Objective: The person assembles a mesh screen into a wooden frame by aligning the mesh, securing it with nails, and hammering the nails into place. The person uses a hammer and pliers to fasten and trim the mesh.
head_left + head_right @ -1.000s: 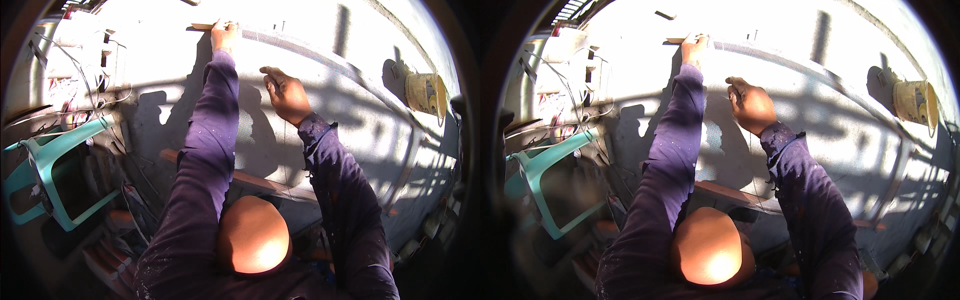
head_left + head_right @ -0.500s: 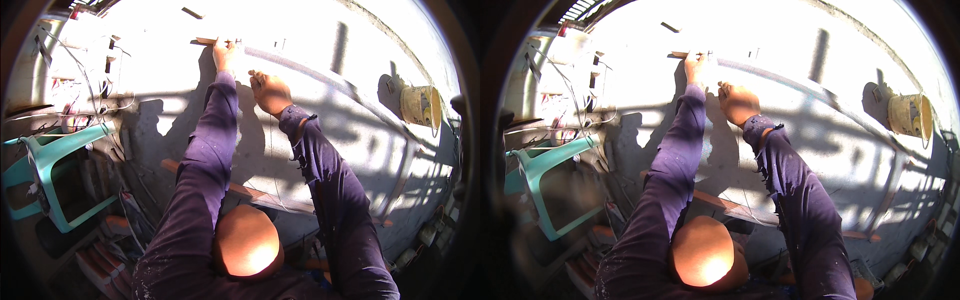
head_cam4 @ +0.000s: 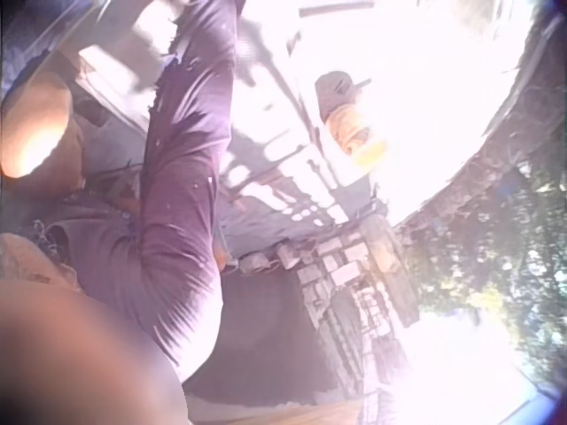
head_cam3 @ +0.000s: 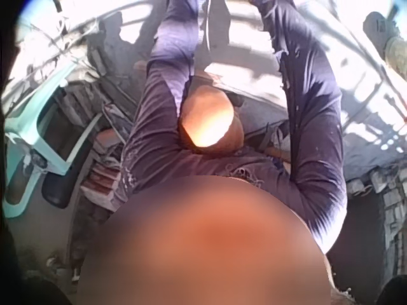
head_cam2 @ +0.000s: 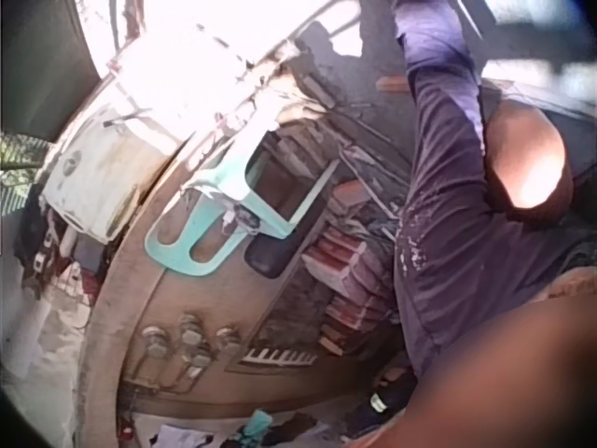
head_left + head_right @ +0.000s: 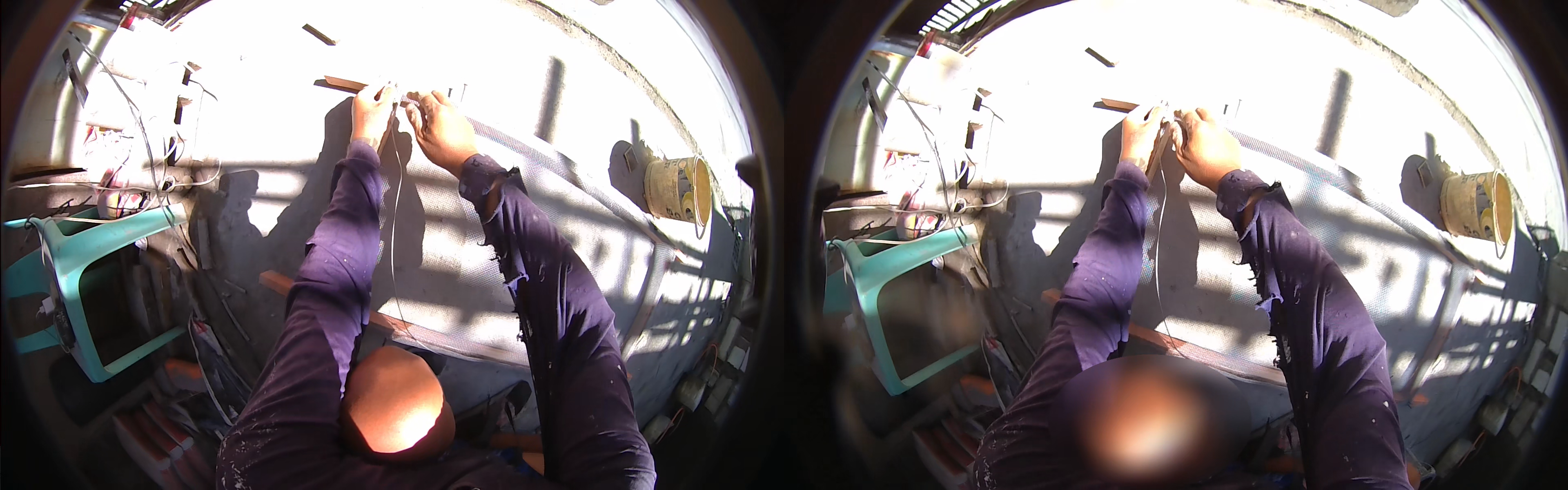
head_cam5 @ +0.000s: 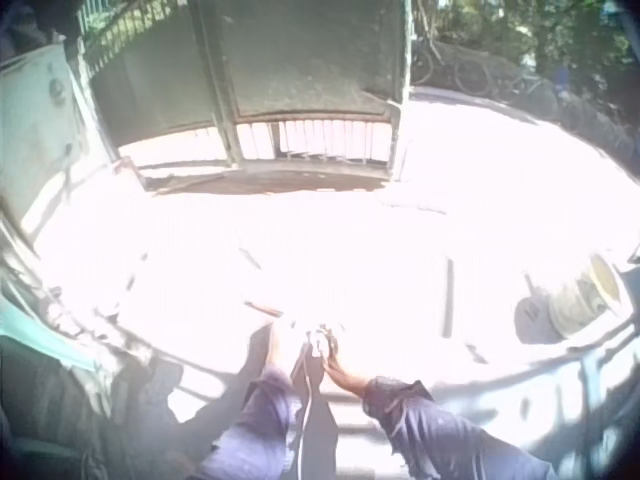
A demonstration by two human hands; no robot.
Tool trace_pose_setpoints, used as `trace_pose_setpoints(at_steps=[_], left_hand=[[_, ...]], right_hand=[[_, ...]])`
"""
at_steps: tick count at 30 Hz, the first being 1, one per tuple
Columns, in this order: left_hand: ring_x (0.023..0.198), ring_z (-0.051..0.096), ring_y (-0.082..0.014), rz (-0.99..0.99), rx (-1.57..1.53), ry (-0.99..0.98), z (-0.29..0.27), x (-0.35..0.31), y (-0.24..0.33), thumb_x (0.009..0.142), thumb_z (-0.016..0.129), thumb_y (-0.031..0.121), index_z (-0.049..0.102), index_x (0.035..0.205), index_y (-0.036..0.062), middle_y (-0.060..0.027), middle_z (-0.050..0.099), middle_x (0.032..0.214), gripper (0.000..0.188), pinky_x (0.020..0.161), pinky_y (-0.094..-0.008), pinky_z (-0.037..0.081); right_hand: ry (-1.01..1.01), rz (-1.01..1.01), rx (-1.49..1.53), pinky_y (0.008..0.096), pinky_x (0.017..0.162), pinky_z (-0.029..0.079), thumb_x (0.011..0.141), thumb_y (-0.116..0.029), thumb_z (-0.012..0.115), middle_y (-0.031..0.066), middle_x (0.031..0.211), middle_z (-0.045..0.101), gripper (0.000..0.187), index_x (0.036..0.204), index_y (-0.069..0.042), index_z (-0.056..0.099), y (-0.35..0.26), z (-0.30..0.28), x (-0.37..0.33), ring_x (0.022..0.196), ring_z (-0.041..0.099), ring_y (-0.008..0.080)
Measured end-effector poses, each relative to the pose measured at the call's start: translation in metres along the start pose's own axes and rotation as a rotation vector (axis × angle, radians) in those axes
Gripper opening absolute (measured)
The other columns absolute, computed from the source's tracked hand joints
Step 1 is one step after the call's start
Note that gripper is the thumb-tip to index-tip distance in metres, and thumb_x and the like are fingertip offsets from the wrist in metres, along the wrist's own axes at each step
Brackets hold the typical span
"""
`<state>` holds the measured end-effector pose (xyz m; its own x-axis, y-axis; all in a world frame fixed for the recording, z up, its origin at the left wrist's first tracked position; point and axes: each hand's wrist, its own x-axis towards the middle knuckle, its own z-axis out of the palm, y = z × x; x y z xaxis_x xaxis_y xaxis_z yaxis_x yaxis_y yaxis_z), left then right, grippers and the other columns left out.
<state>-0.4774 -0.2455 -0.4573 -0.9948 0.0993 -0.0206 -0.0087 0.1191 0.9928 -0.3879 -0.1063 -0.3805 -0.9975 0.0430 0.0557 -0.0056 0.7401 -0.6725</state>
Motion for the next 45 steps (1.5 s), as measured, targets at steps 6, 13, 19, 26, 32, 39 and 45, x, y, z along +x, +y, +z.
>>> trace_pose_setpoints(at_steps=[6, 13, 19, 26, 32, 39, 45], left_hand=[[0.081, 0.068, -0.0303, 0.036, 0.225, 0.067, 0.005, 0.000, -0.006, 0.096, 0.063, 0.013, 0.067, 0.096, -0.0049, -0.0206, 0.068, 0.091, 0.019, 0.074, -0.0395, 0.053], [0.066, 0.057, -0.0217, 0.074, 0.148, 0.062, 0.006, -0.005, 0.004, 0.091, 0.064, 0.009, 0.059, 0.082, -0.0053, -0.0139, 0.056, 0.080, 0.018, 0.063, -0.0363, 0.047], [0.065, 0.053, -0.0165, 0.191, 0.241, 0.095, 0.006, -0.006, 0.001, 0.089, 0.067, 0.006, 0.051, 0.077, -0.0034, -0.0083, 0.053, 0.075, 0.023, 0.063, -0.0331, 0.046], [0.064, 0.056, -0.0244, 0.231, 0.413, 0.176, 0.009, -0.003, -0.006, 0.088, 0.069, 0.008, 0.053, 0.074, -0.0024, -0.0146, 0.056, 0.075, 0.023, 0.065, -0.0382, 0.047], [0.080, 0.064, -0.0388, 0.063, 0.421, 0.163, 0.008, -0.005, -0.001, 0.086, 0.073, 0.008, 0.056, 0.074, -0.0017, -0.0193, 0.062, 0.080, 0.022, 0.074, -0.0476, 0.050], [0.098, 0.061, -0.0404, 0.223, 0.677, 0.101, -0.001, -0.040, 0.011, 0.095, 0.059, 0.016, 0.060, 0.096, 0.0055, -0.0175, 0.064, 0.095, 0.011, 0.085, -0.0512, 0.050], [0.104, 0.056, -0.0421, 0.218, 0.600, 0.077, 0.001, -0.051, 0.004, 0.090, 0.060, 0.005, 0.058, 0.096, 0.0019, -0.0194, 0.056, 0.101, 0.008, 0.089, -0.0495, 0.049]], right_hand=[[-0.004, -0.228, -0.346, 0.0493, 0.115, 0.043, 0.094, -0.014, 0.057, 0.0178, 0.153, 0.047, 0.051, 0.145, -0.017, 0.056, 0.035, -0.001, 0.080, 0.144, 0.040, 0.0384], [-0.188, -0.344, -0.481, 0.0487, 0.114, 0.043, 0.098, -0.032, 0.063, 0.0064, 0.153, 0.050, 0.027, 0.123, -0.024, 0.073, 0.050, 0.009, 0.116, 0.142, 0.042, 0.0351], [-0.268, -0.477, -0.413, 0.0428, 0.107, 0.049, 0.089, -0.034, 0.076, 0.0050, 0.118, 0.069, 0.020, 0.101, -0.017, 0.077, 0.053, -0.008, 0.140, 0.126, 0.054, 0.0277], [-0.200, -0.286, -0.547, 0.0496, 0.094, 0.048, 0.091, -0.030, 0.072, 0.0054, 0.094, 0.073, 0.019, 0.089, -0.011, 0.070, 0.035, -0.003, 0.117, 0.105, 0.060, 0.0260], [0.007, -0.028, -0.280, 0.0470, 0.085, 0.050, 0.084, -0.019, 0.068, 0.0138, 0.086, 0.070, 0.014, 0.085, -0.006, 0.065, 0.023, 0.028, 0.078, 0.092, 0.062, 0.0352], [0.286, -0.073, -0.076, 0.0464, 0.080, 0.048, 0.085, -0.009, 0.063, 0.0177, 0.082, 0.062, 0.009, 0.080, -0.004, 0.058, 0.028, 0.055, 0.061, 0.084, 0.058, 0.0377], [0.185, -0.120, -0.420, 0.0480, 0.091, 0.048, 0.080, -0.012, 0.067, 0.0162, 0.093, 0.069, 0.023, 0.102, -0.005, 0.069, 0.019, 0.047, 0.048, 0.099, 0.062, 0.0383]])
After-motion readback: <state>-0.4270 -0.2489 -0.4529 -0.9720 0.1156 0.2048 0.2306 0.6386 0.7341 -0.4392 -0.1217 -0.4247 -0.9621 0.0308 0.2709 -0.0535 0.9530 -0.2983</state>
